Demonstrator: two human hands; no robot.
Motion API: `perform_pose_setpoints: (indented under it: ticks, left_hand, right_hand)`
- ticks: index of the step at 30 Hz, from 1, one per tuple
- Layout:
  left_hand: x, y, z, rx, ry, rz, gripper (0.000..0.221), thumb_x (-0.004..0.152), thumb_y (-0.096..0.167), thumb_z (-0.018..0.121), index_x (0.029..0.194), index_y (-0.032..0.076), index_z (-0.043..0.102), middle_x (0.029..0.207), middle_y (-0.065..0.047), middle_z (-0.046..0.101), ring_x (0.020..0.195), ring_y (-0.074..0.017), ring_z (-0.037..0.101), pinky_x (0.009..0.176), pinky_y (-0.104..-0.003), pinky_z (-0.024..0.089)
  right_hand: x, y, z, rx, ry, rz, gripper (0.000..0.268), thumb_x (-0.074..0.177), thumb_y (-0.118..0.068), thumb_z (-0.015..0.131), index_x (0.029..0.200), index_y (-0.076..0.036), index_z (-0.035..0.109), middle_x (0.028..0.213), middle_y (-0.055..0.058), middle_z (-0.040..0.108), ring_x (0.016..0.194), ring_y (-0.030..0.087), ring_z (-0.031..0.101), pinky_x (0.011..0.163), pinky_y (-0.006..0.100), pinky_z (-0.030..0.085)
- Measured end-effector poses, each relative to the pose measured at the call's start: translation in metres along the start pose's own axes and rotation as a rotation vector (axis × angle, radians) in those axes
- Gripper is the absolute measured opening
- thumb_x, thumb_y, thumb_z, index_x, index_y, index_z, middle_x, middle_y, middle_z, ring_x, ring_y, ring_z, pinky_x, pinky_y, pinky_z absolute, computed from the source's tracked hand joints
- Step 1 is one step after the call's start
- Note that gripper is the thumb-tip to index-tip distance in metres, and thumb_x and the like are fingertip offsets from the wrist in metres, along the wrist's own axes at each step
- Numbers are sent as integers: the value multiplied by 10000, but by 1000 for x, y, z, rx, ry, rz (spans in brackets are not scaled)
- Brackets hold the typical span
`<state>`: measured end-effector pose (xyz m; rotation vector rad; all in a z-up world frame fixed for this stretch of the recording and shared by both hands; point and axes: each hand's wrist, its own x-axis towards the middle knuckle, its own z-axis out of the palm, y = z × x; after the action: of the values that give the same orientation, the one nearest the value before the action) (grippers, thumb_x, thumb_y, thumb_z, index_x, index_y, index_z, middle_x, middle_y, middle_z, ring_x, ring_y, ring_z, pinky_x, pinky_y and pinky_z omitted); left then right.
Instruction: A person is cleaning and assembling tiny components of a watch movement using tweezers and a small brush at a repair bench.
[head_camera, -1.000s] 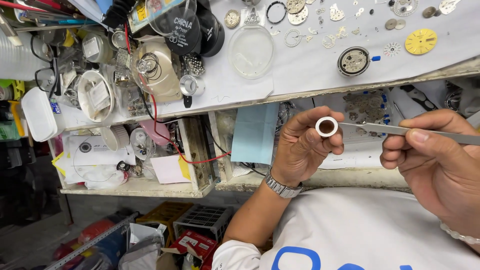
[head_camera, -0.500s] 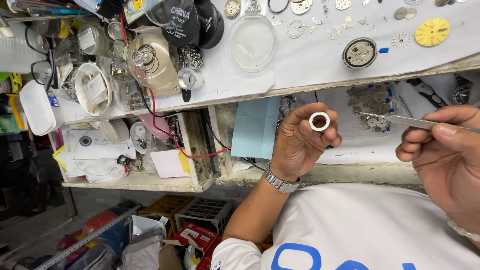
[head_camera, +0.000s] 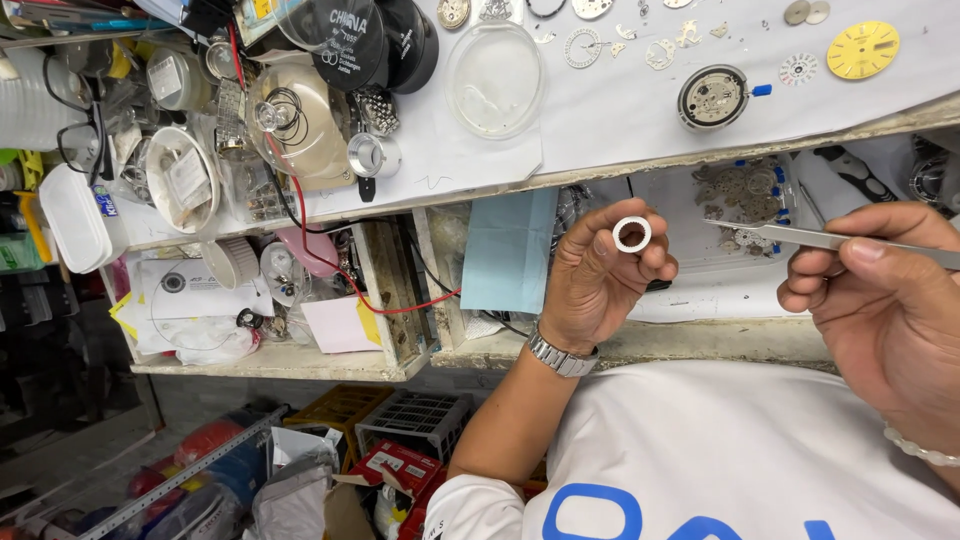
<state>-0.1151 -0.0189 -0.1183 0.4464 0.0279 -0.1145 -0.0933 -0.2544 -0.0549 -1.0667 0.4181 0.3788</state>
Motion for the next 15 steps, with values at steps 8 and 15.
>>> perform_pose_setpoints:
  ticks: [8,15]
  left_hand:
    - [1,0,2,-31,16,-7,362,1120,251,643,1416,42,649,1238,-183,694,990,-234,689,890,-411,601]
    - [2,-1,1,-31,20,-16,378,1112,266,653,1410,34,648,1226,-175,699,983,-231,687,883,-411,600]
  right_hand:
    - [1,1,0,1,16,12,172,955,-165,601,1114,-154,664,858,129,680,797,227,643,726,342,506]
    - [1,2,-1,10,0,10,175,961,-167,598,1119,-156,670,864,127,685,793,228,635,732,342,497]
